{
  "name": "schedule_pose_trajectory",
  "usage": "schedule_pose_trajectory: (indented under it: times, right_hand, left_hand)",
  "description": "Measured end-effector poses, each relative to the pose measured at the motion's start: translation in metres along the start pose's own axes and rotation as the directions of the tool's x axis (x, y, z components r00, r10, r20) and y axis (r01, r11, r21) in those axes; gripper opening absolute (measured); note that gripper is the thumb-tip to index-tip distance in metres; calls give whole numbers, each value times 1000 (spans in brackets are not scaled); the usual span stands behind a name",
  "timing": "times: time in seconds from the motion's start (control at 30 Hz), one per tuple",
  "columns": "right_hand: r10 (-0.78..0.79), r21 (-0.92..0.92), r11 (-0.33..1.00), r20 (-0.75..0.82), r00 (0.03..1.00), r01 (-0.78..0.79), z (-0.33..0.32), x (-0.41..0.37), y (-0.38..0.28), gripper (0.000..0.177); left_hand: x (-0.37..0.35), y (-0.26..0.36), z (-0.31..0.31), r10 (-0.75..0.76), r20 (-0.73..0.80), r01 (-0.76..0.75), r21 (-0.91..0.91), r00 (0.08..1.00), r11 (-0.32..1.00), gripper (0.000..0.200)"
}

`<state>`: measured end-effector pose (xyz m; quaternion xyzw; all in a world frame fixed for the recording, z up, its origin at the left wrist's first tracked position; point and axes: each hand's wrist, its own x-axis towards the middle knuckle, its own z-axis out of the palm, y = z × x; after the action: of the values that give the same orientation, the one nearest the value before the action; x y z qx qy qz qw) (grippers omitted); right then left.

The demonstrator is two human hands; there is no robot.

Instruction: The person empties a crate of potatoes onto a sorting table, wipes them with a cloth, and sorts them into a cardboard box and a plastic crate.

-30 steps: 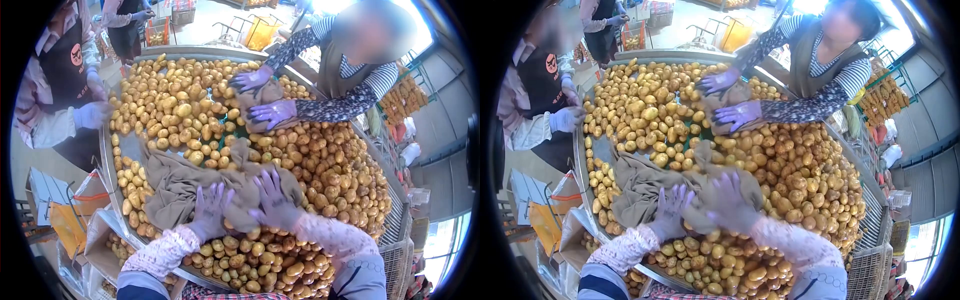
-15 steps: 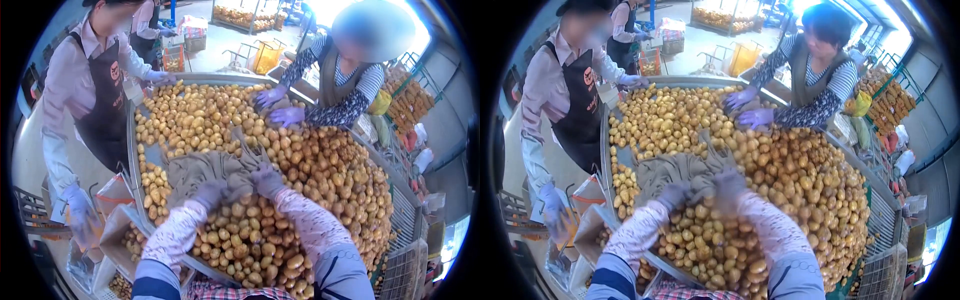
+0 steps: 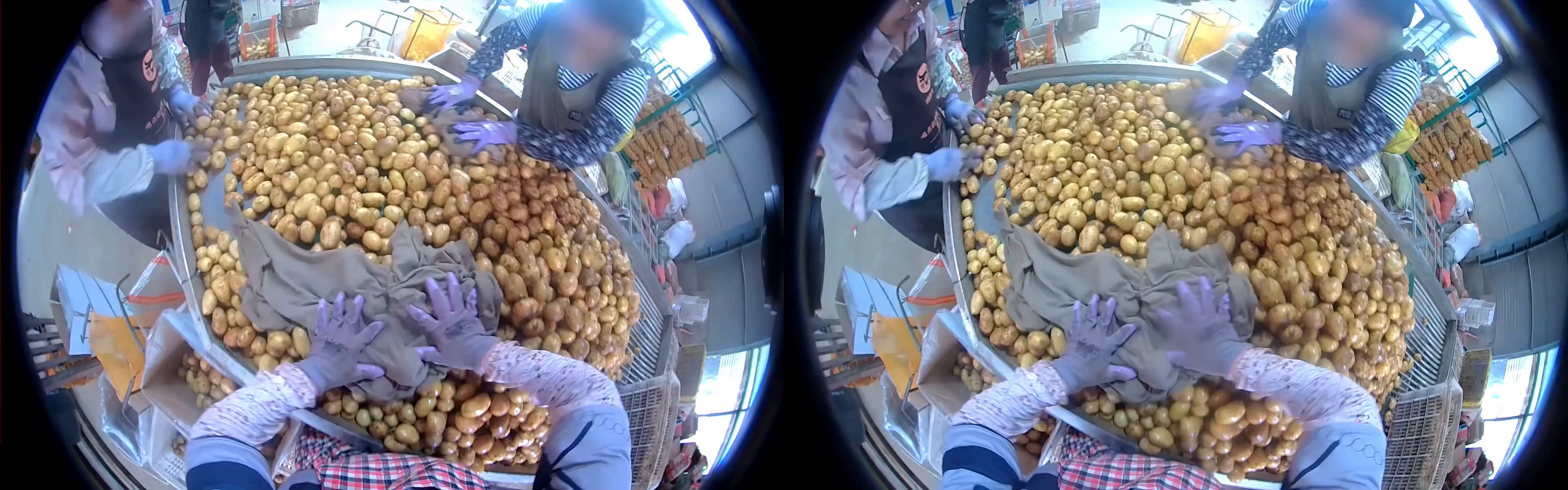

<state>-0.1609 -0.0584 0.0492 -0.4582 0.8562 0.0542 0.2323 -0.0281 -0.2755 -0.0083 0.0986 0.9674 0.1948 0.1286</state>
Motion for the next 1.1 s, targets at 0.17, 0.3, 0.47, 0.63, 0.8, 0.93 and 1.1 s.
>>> schedule_pose_trajectory:
  times: [0.17,0.3,0.47,0.63,0.8,0.93,1.1]
  right_hand:
    - [32,-48,998,-188,982,-42,8,104,35,88]
    - [122,-56,987,-355,927,-152,-9,161,56,89]
    - [235,-75,958,-350,907,-277,27,138,7,65]
    - [75,160,986,-211,975,-41,15,87,-2,37]
    - [210,327,943,-443,872,-61,-75,-5,2,21]
    - [123,178,984,-536,836,-30,-92,-79,-13,40]
    - [56,-173,982,-128,990,-78,26,-65,-34,91]
  left_hand:
    - [82,-13,-28,-154,26,154,11,988,988,85]
    - [137,-41,-18,-268,-172,283,69,948,957,86]
    - [101,-14,-13,-339,-89,342,23,937,939,75]
    - [38,-10,-10,-205,-147,160,-271,968,949,69]
    - [-2,-25,-66,-228,-336,-36,-627,914,778,67]
    - [-63,9,-58,1,-454,-199,-387,891,900,77]
    - [-63,-2,30,-153,-165,162,41,974,986,104]
